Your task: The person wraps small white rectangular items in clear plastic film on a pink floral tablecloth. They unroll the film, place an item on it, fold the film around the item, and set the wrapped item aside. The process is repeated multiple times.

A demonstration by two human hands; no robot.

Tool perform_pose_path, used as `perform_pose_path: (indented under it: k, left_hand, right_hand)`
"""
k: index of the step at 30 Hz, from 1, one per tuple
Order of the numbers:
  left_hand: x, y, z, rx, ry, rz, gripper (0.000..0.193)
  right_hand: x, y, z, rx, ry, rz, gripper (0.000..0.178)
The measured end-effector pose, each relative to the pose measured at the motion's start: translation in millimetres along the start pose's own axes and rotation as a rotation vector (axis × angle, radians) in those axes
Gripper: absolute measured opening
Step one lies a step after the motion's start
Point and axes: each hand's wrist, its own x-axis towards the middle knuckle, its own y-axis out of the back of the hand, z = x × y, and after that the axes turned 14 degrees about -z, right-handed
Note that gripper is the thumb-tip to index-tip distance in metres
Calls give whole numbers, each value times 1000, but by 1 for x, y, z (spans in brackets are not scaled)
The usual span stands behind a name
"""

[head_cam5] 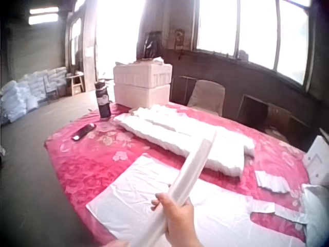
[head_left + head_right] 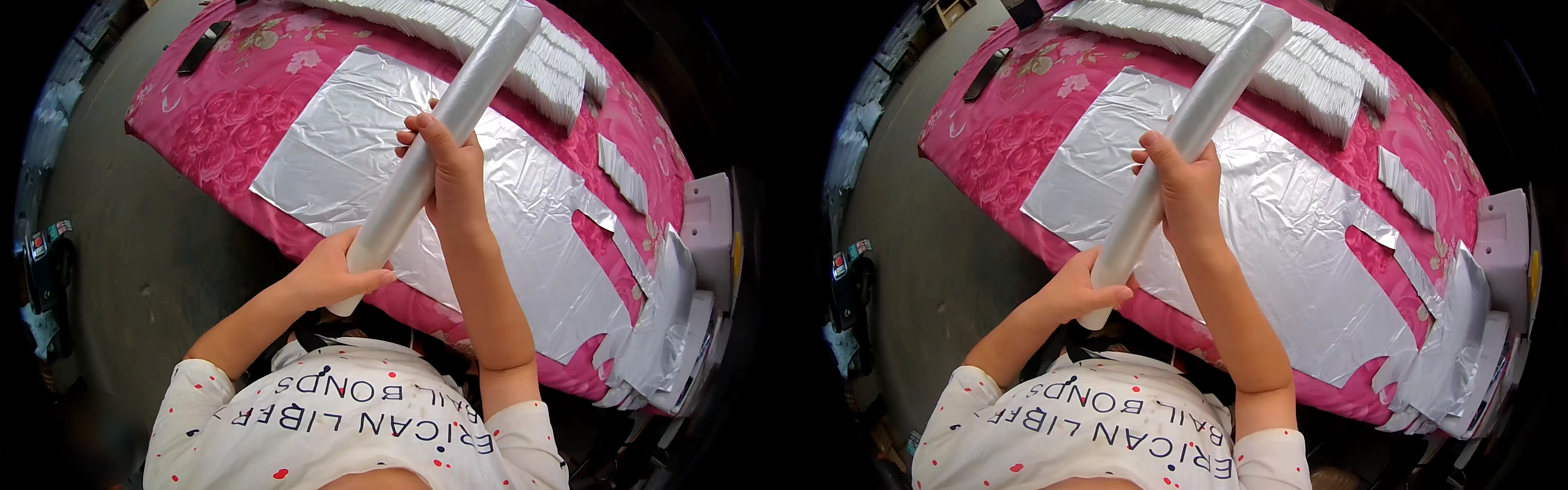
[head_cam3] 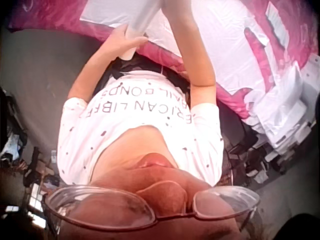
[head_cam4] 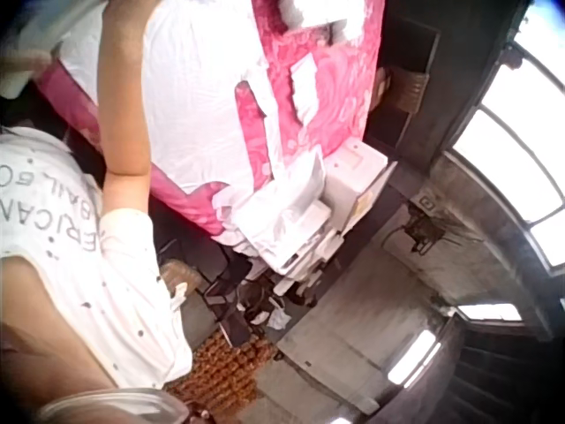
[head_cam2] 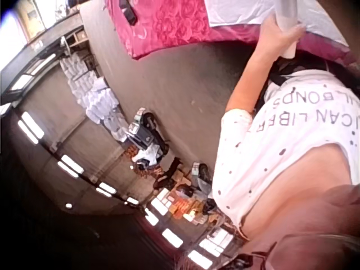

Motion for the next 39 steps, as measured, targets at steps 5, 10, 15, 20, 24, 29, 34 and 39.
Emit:
perform_pose_path:
  k: [5, 10, 15, 20, 24, 29, 34, 39]
  left_hand:
    - [16, -24, 2, -225, 16, -130, 45]
    - [20, -35, -2, -277, 71, -209, 45]
    - [23, -36, -9, -289, 73, -286, 45]
    - [25, -39, -5, -239, 92, -340, 44]
    - [29, -41, -7, -253, 56, -366, 45]
    - [30, -40, -11, -314, 77, -418, 43]
    - [31, -41, -12, -379, 83, -429, 45]
    - [37, -39, -10, -335, 63, -431, 50]
  right_hand:
    - [-22, 21, -4, 153, 20, 38, 61]
    - [-43, 32, 1, 193, 34, 56, 63]
    - [-52, 39, 3, 183, 5, 132, 59]
    - [-58, 48, -13, 173, 69, 139, 55]
    - [-58, 49, -17, 152, 100, 137, 55]
    - [-63, 51, -13, 123, 101, 147, 58]
    - [-67, 52, -6, 147, 88, 185, 58]
    - [-70, 57, -2, 125, 83, 249, 56]
